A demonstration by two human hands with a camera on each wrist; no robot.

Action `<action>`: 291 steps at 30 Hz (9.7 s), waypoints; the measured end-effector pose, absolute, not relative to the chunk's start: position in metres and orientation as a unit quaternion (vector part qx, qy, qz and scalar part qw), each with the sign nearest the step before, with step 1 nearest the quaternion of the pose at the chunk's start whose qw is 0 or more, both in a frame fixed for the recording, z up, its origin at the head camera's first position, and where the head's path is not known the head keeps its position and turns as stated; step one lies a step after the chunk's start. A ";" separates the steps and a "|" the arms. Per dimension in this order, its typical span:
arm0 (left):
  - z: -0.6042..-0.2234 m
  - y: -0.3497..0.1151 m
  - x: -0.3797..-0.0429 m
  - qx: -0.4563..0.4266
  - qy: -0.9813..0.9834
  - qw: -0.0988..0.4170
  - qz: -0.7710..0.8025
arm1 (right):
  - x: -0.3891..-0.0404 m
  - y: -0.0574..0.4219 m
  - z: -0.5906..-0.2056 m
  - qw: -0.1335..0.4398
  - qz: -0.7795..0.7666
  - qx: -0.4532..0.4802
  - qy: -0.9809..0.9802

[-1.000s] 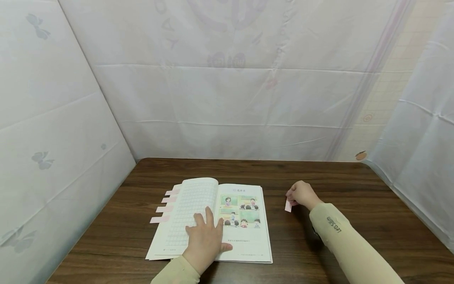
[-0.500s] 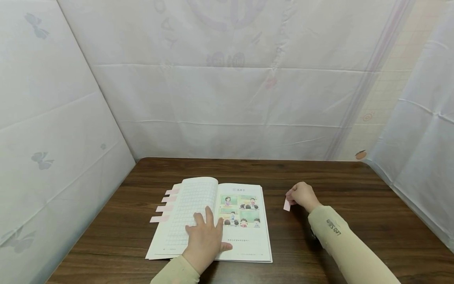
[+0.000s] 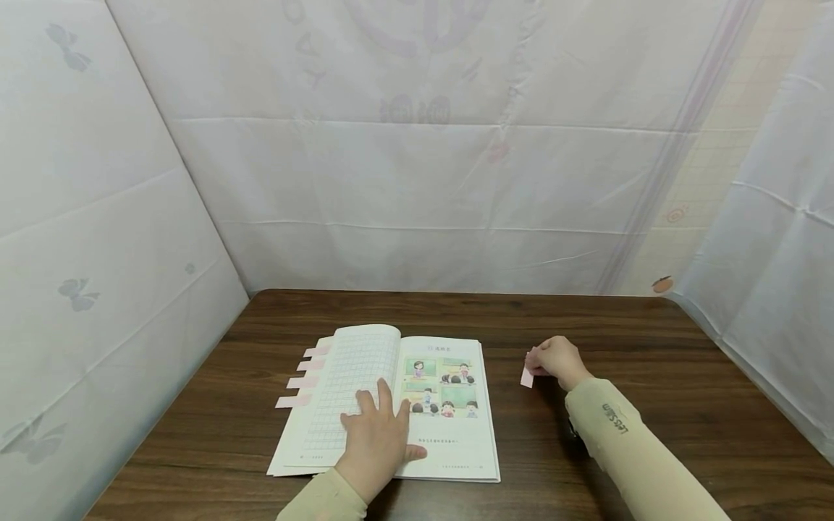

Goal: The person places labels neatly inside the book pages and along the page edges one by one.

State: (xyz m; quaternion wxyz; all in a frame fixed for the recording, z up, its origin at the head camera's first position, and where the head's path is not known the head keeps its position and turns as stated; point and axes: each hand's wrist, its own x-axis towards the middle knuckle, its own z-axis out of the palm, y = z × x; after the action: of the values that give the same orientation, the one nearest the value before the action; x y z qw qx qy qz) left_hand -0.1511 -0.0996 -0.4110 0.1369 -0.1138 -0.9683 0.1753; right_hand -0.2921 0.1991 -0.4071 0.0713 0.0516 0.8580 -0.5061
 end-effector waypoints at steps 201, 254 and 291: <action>-0.409 -0.101 -0.149 -0.121 -0.968 0.133 0.178 | -0.283 0.168 -0.405 0.168 -0.644 0.023 0.746; -0.408 -0.100 -0.148 -0.118 -0.970 0.128 0.168 | -0.303 0.126 -0.415 0.172 -0.575 0.044 0.798; -0.407 -0.100 -0.146 -0.121 -0.969 0.128 0.173 | -0.312 0.119 -0.413 0.158 -0.538 0.070 0.825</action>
State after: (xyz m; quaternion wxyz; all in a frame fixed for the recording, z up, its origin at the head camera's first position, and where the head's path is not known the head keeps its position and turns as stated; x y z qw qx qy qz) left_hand -0.1459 -0.0999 -0.4071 0.1282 -0.1208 -0.9690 0.1731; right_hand -0.3121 0.1189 -0.4125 0.1578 0.0699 0.8253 -0.5377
